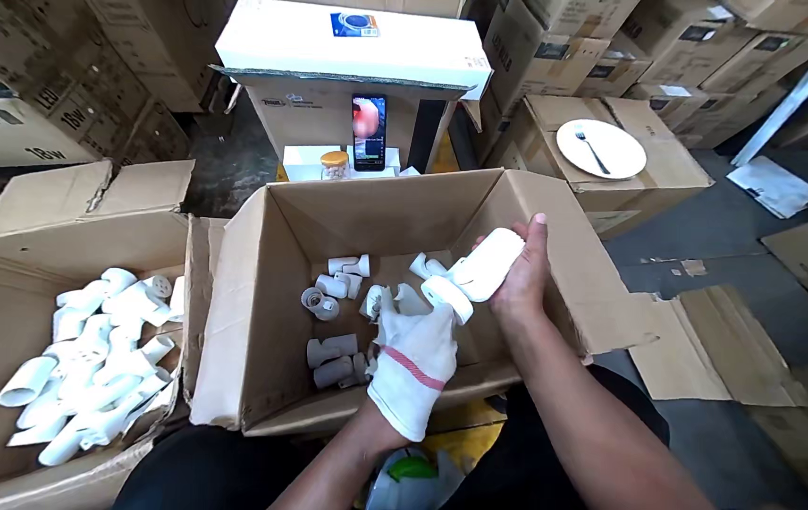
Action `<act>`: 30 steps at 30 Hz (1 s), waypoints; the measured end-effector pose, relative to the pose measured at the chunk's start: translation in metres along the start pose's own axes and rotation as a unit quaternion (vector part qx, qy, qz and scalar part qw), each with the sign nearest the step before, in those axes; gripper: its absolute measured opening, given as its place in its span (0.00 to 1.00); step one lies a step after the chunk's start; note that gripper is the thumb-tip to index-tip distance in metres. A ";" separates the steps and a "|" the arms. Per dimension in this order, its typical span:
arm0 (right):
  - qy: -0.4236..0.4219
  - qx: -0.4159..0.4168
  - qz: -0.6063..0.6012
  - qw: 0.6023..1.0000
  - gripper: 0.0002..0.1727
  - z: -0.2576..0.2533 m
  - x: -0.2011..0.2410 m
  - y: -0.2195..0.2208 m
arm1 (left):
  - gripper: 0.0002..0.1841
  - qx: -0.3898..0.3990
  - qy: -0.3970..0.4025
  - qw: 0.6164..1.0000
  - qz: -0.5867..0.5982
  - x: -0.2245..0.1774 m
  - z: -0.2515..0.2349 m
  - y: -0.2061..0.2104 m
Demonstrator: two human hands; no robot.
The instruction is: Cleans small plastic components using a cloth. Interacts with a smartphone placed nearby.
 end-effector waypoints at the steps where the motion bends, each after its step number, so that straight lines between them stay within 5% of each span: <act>1: 0.020 -0.017 -0.007 1.000 0.32 -0.002 -0.003 0.002 | 0.19 0.011 -0.001 1.000 0.012 0.001 0.000 -0.002; 4: 0.095 -0.042 -0.034 0.994 0.38 -0.001 -0.004 0.005 | 0.10 -0.073 0.016 0.987 0.145 0.019 0.012 0.003; 7: 0.147 0.019 -0.101 0.984 0.41 0.000 -0.002 0.008 | 0.10 -0.195 0.018 0.881 0.431 0.032 0.024 0.016; 10: 0.163 0.205 -0.164 0.951 0.44 0.000 0.001 0.004 | 0.16 -0.157 -0.044 0.750 0.641 0.037 0.026 0.029; 14: 0.161 0.345 -0.172 0.909 0.43 0.002 0.004 0.005 | 0.12 -0.104 0.006 0.678 0.728 0.026 0.041 0.023; 18: 0.000 0.413 -0.015 0.911 0.42 0.010 0.006 0.008 | 0.13 -0.136 -0.093 0.832 0.529 0.018 0.027 0.004; 20: -0.128 0.417 0.125 0.891 0.49 0.020 0.002 0.010 | 0.15 -0.183 -0.147 0.866 0.442 0.025 0.014 -0.001; 22: -0.214 0.385 0.206 0.874 0.51 0.032 -0.004 0.011 | 0.18 -0.239 -0.214 0.858 0.401 0.039 -0.001 -0.005; 25: -0.230 0.339 0.298 0.862 0.55 0.035 -0.009 0.011 | 0.18 -0.259 -0.267 0.879 0.297 0.055 -0.012 -0.008; 28: -0.161 0.333 0.438 0.819 0.58 0.018 0.000 0.014 | 0.26 -0.115 -0.310 0.939 0.096 0.063 -0.033 -0.001; 30: -0.095 0.323 0.574 0.747 0.58 0.001 0.003 0.010 | 0.26 -0.041 -0.247 0.968 0.016 0.054 -0.028 0.008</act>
Point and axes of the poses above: each hand's wrist, its own z-axis away from the middle knuckle, its own y-axis out of the palm, x = y × z, the point moved 2 cm from there along -z, towards the middle knuckle, and after that the axes turned 14 degrees about -z, right-handed, at the moved point
